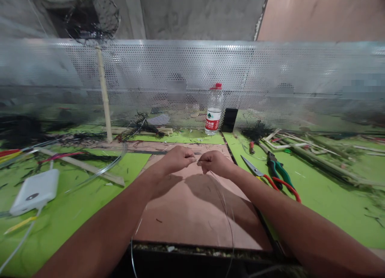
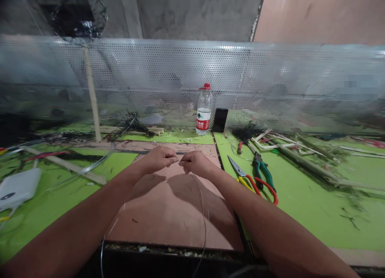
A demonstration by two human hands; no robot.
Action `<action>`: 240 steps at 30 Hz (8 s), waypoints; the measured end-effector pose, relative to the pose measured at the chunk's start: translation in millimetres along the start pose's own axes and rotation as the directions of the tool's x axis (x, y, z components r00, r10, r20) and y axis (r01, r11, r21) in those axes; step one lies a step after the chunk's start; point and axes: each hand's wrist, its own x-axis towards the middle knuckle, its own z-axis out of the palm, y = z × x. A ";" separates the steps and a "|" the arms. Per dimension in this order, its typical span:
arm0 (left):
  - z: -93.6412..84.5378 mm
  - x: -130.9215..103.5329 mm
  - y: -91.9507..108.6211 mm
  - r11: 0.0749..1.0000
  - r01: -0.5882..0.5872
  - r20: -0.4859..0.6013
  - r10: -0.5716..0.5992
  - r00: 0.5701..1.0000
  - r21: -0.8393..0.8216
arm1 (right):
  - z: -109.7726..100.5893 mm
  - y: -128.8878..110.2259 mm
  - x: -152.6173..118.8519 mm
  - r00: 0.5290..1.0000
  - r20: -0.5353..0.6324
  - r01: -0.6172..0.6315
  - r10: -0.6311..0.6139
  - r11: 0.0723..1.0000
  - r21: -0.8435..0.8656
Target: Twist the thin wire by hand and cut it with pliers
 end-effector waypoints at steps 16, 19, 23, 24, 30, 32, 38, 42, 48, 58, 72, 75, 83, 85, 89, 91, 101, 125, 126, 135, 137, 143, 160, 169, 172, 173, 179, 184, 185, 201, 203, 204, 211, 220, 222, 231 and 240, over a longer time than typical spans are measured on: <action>0.0 -4.5 8.1 0.965 0.156 0.087 -0.141 0.986 -0.210 | 2.4 -15.3 -7.2 0.959 0.107 0.230 -0.261 0.505 -0.832; -0.9 -4.4 5.9 0.957 0.183 0.104 -0.163 0.981 -0.227 | 3.3 -14.5 -5.5 0.963 0.070 0.209 -0.260 0.559 -0.802; -4.7 -3.0 3.0 0.973 0.132 0.037 -0.127 0.991 -0.192 | -1.1 -9.9 -1.5 0.979 -0.139 0.066 -0.148 0.878 -0.475; -5.9 -2.5 2.4 0.979 0.097 0.000 -0.099 0.995 -0.179 | -3.0 -7.8 -0.5 0.980 -0.189 0.004 -0.060 0.959 -0.285; -6.2 -0.1 -0.3 0.988 -0.006 -0.122 -0.013 0.992 -0.154 | -9.7 6.6 2.1 0.897 0.227 -0.433 0.380 0.650 0.624; -3.8 0.3 -0.3 0.993 -0.015 -0.142 -0.003 0.990 -0.119 | -9.1 8.6 1.9 0.874 0.368 -0.486 0.318 0.534 0.692; 0.6 2.0 1.1 0.999 -0.011 -0.161 0.004 0.987 -0.040 | -4.5 5.0 0.0 0.887 0.420 -0.461 0.192 0.412 0.786; 0.2 2.1 2.3 0.998 0.000 -0.160 -0.011 0.987 -0.068 | -0.8 2.6 -1.3 0.928 0.321 -0.372 0.191 0.396 0.839; 0.8 1.5 5.0 0.996 0.033 -0.135 -0.044 0.990 -0.087 | 0.5 4.0 -0.6 0.957 0.224 -0.282 0.183 0.423 0.861; 1.1 0.6 5.3 0.983 0.061 -0.068 -0.074 0.995 -0.173 | 5.3 -1.6 1.6 0.981 -0.179 -0.035 0.077 0.973 0.227; -4.2 -4.5 8.5 0.985 -0.015 -0.013 0.012 1.000 -0.170 | -8.5 4.1 -0.9 0.878 0.402 -0.478 0.258 0.486 0.732; -3.0 -4.2 10.0 0.989 -0.046 0.018 0.049 0.999 -0.141 | -5.6 2.8 -2.6 0.844 0.502 -0.528 0.191 0.462 0.713; -1.4 -1.0 5.6 0.992 -0.027 0.013 0.028 1.000 -0.123 | -2.9 5.0 -4.5 0.883 0.460 -0.434 0.092 0.530 0.729; -2.0 -1.0 5.8 0.995 -0.023 0.013 0.024 1.000 -0.099 | -1.3 4.1 -3.7 0.915 0.388 -0.367 0.113 0.632 0.682; -1.0 -1.5 6.5 0.998 0.011 0.046 -0.008 0.999 -0.070 | 2.9 -1.5 -2.4 0.985 0.132 -0.148 0.115 0.950 0.274; 0.3 -1.6 5.4 0.996 0.040 0.060 -0.035 0.998 -0.077 | 4.6 -5.7 -2.8 0.999 -0.020 -0.030 0.029 0.999 -0.032; -4.3 -1.5 2.9 0.986 0.023 0.022 -0.019 1.000 -0.163 | -7.2 9.5 -0.8 0.917 0.304 -0.398 0.258 0.651 0.647; -3.3 -3.9 7.1 0.989 -0.032 -0.014 0.031 0.999 -0.144 | -7.6 0.5 -5.8 0.868 0.482 -0.472 0.120 0.501 0.725; -3.6 -4.1 7.4 0.987 -0.036 -0.015 0.034 0.999 -0.156 | -6.9 0.7 -5.6 0.884 0.454 -0.443 0.113 0.515 0.734; 0.5 -2.2 3.3 0.989 0.070 0.128 -0.053 0.990 -0.131 | 4.9 -7.6 -5.3 0.998 -0.026 -0.052 0.050 0.995 -0.089; 2.4 -1.4 0.6 0.989 0.079 0.135 -0.061 0.989 -0.126 | 7.1 -10.4 -5.5 0.993 -0.111 0.010 -0.043 0.961 -0.276; 2.1 0.2 -3.5 0.983 0.124 0.016 -0.123 0.992 -0.138 | 1.4 -3.5 -0.2 0.944 0.019 -0.317 0.330 0.888 0.332; 1.0 1.1 -1.5 0.985 0.131 -0.030 -0.135 0.990 -0.117 | 9.7 -1.8 2.5 0.967 -0.032 -0.210 0.251 0.866 0.453; 2.4 1.0 -3.5 0.980 0.121 -0.028 -0.127 0.992 -0.158 | 7.7 1.8 -0.1 0.982 -0.187 0.037 -0.020 0.995 0.088; 1.0 0.8 -3.8 0.984 0.099 -0.033 -0.105 0.994 -0.148 | 3.0 1.3 -0.4 0.987 -0.054 -0.123 0.150 0.930 0.346; 0.4 0.7 -3.6 0.986 0.086 -0.040 -0.093 0.995 -0.140 | 1.0 1.7 -0.4 0.976 0.041 -0.207 0.214 0.853 0.479; -0.9 -1.3 2.6 0.996 0.015 -0.049 -0.020 0.999 -0.093 | -8.6 2.4 -1.3 0.885 0.372 -0.462 0.279 0.440 0.770; -2.2 -2.5 7.0 0.999 -0.021 -0.048 0.018 0.999 -0.050 | -6.9 -4.0 -2.5 0.834 0.481 -0.551 0.269 0.401 0.732; -2.7 -2.5 7.2 0.998 -0.033 -0.048 0.031 0.998 -0.057 | -6.5 -4.6 -2.7 0.837 0.482 -0.547 0.257 0.396 0.738; -4.5 -1.3 2.7 0.990 -0.114 -0.035 0.111 0.993 -0.079 | -6.7 2.1 -4.0 0.881 0.467 -0.449 0.070 0.431 0.783; -7.0 -2.0 3.6 0.985 -0.136 -0.033 0.133 0.991 -0.104 | -5.5 2.3 -3.8 0.881 0.472 -0.447 0.038 0.400 0.800; -8.3 -2.4 4.0 0.983 -0.144 -0.036 0.141 0.989 -0.113 | -5.0 2.0 -3.8 0.879 0.476 -0.448 0.026 0.387 0.806; -9.4 -3.5 5.0 0.981 -0.181 -0.048 0.178 0.983 -0.068 | -0.9 -3.9 -4.7 0.870 0.490 -0.476 0.057 0.357 0.804; -8.2 -3.5 6.1 0.985 -0.165 -0.022 0.164 0.986 -0.053 | -0.7 -3.8 -6.6 0.858 0.514 -0.473 -0.014 0.372 0.799; -7.8 -3.3 6.3 0.986 -0.153 -0.012 0.153 0.988 -0.065 | -1.3 -3.2 -6.9 0.851 0.524 -0.477 -0.017 0.392 0.787; -8.2 -3.9 6.0 0.982 -0.177 0.036 0.180 0.983 -0.060 | -4.8 -0.9 -9.0 0.832 0.551 -0.472 -0.058 0.449 0.759; -2.9 -2.0 5.3 0.988 -0.144 0.094 0.148 0.984 -0.056 | -12.6 0.1 -7.3 0.878 0.478 -0.382 0.036 0.654 0.653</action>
